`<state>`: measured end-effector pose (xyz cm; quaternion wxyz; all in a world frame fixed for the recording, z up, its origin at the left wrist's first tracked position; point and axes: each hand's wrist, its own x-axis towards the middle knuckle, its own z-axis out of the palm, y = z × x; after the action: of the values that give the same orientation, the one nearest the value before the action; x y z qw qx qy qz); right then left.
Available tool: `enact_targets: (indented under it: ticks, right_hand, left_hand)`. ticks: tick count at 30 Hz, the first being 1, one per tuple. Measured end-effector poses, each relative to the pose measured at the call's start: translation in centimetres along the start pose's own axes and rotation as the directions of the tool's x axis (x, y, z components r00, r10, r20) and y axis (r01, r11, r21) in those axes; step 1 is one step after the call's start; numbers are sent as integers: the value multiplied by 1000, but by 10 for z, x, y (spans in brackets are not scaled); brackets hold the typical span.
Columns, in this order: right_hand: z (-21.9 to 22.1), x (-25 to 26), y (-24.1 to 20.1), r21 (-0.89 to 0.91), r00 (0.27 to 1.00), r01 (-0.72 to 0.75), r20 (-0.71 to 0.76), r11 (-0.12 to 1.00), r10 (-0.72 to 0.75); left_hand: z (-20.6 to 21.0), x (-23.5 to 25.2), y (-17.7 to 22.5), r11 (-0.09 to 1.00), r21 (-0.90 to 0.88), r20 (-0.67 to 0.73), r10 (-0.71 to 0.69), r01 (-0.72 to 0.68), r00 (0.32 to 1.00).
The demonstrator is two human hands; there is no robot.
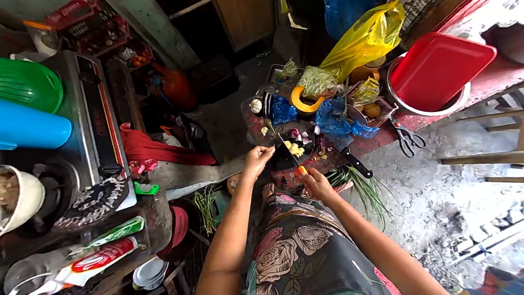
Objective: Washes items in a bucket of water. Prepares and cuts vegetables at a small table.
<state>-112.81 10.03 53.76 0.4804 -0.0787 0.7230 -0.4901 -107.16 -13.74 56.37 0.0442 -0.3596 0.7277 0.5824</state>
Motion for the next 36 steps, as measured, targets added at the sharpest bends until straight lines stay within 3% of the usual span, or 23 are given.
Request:
enact_targets:
  ticks: [3, 5, 11, 14, 18, 24, 26, 28, 30, 32, 34, 36]
  right_hand:
    - [1, 1, -2, -124, 995, 60, -77, 990, -70]
    - [9, -1, -7, -239, 986, 89, -113, 967, -119]
    - [40, -4, -26, -468, 983, -41, -176, 883, -47]
    - [49, -5, -35, -540, 984, -66, -173, 839, -34]
    - [59, 1, -45, -633, 989, -104, -149, 767, 12]
    - [71, 8, -59, -730, 962, -273, -213, 627, 172]
    - [72, 8, -63, -738, 954, -300, -227, 604, 197]
    - [72, 8, -66, -739, 949, -313, -231, 596, 212]
    - [74, 7, -65, -735, 947, -321, -236, 597, 219]
    - [73, 9, -67, -734, 941, -338, -247, 589, 232]
    - [74, 11, -67, -729, 931, -362, -255, 580, 261]
    - [74, 10, -65, -737, 930, -364, -258, 570, 260]
  left_hand:
    - [9, 1, -2, 949, 316, 35, 5, -16, 999]
    - [7, 0, 1, 910, 414, -20, -4, 12, 1000]
    - [3, 4, -6, 922, 368, -12, 131, -118, 991]
    - [-6, 8, 2, 937, 331, -136, 169, -116, 976]
    - [-6, 21, 26, 840, 413, -241, 474, -353, 847]
    - [45, 67, 43, 488, 612, -47, 808, -623, 587]
    - [58, 78, 28, 374, 661, 94, 819, -651, 566]
    - [65, 82, 18, 296, 684, 149, 838, -667, 524]
    - [62, 78, 23, 298, 661, 145, 850, -689, 507]
    - [53, 66, 55, 358, 615, 28, 881, -703, 473]
    - [39, 43, 99, 368, 578, -138, 924, -728, 357]
    - [37, 35, 107, 321, 570, -173, 947, -756, 272]
